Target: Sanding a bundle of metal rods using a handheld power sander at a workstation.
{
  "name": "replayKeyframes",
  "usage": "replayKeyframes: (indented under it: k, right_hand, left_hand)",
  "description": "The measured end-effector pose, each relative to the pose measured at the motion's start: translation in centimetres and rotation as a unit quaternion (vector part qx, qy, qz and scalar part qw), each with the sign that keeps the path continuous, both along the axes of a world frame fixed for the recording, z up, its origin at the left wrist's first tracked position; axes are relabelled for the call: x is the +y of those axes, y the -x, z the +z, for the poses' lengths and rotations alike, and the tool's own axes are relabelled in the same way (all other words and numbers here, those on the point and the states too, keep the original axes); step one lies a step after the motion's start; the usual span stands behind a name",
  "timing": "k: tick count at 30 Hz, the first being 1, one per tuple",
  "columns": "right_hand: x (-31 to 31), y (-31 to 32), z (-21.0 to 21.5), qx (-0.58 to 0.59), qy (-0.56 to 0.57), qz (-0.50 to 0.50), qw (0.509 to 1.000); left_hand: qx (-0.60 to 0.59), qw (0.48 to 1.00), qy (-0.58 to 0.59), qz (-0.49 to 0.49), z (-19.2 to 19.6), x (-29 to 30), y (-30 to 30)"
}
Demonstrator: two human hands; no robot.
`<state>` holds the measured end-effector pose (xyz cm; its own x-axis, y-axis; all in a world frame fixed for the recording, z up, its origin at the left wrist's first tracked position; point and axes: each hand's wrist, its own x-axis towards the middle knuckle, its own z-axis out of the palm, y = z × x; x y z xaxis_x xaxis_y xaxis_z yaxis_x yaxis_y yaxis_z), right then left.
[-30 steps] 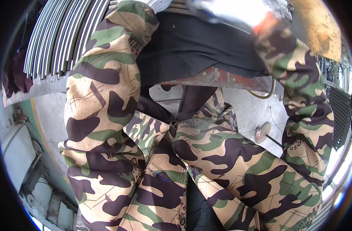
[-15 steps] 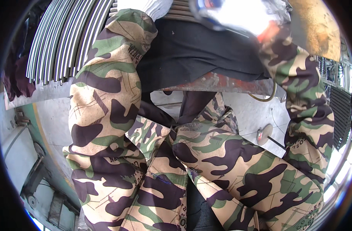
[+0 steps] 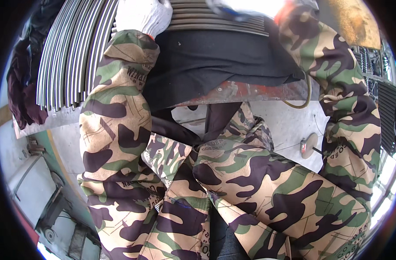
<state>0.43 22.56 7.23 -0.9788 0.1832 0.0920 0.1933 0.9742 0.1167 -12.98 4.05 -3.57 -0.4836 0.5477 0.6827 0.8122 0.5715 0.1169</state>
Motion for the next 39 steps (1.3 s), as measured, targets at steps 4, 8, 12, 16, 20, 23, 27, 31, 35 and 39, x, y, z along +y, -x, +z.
replayKeyframes:
  k: [4,8,12,16,20,23,27,31,35,39]
  right_hand:
    - [-1.7,-2.5,0.8,-0.006,0.02,0.046,0.999]
    - [-0.1,-1.6,0.3,0.041,-0.007,0.049,0.998]
    - [-0.9,-3.6,1.3,-0.014,0.014,0.045,0.999]
    - [1.4,-2.8,0.1,0.021,0.006,0.028,0.999]
    - [1.8,-3.3,-0.1,0.004,0.017,0.018,1.0]
    - [2.1,-3.7,-0.4,0.012,0.005,0.06,0.998]
    - [2.5,-2.4,0.8,-0.021,0.025,-0.003,0.999]
    - [1.0,-4.6,0.9,-0.027,0.026,0.058,0.998]
    - [2.2,-3.1,1.0,0.018,0.017,0.026,0.999]
    - [0.7,-3.4,1.1,-0.052,0.036,0.026,0.998]
  left_hand:
    - [0.008,1.0,0.009,-0.007,0.3,-0.3,0.3]
    - [-0.017,1.0,0.015,0.0,0.5,-0.2,0.4]
    - [-0.082,0.995,0.058,0.005,1.1,-0.5,0.1]
    - [-0.04,0.998,0.033,-0.04,-1.2,-0.6,2.8]
    - [-0.027,0.998,0.061,-0.017,-1.5,-0.6,2.6]
    - [-0.065,0.996,0.045,-0.03,-1.2,-0.3,3.1]
    - [-0.064,0.996,0.058,-0.007,-0.9,-1.1,2.6]
    - [-0.063,0.996,0.069,-0.008,-0.6,-1.2,2.6]
    - [-0.011,0.998,0.056,-0.028,-1.4,-1.4,3.1]
    - [0.052,0.995,0.076,-0.042,-1.8,-2.0,2.6]
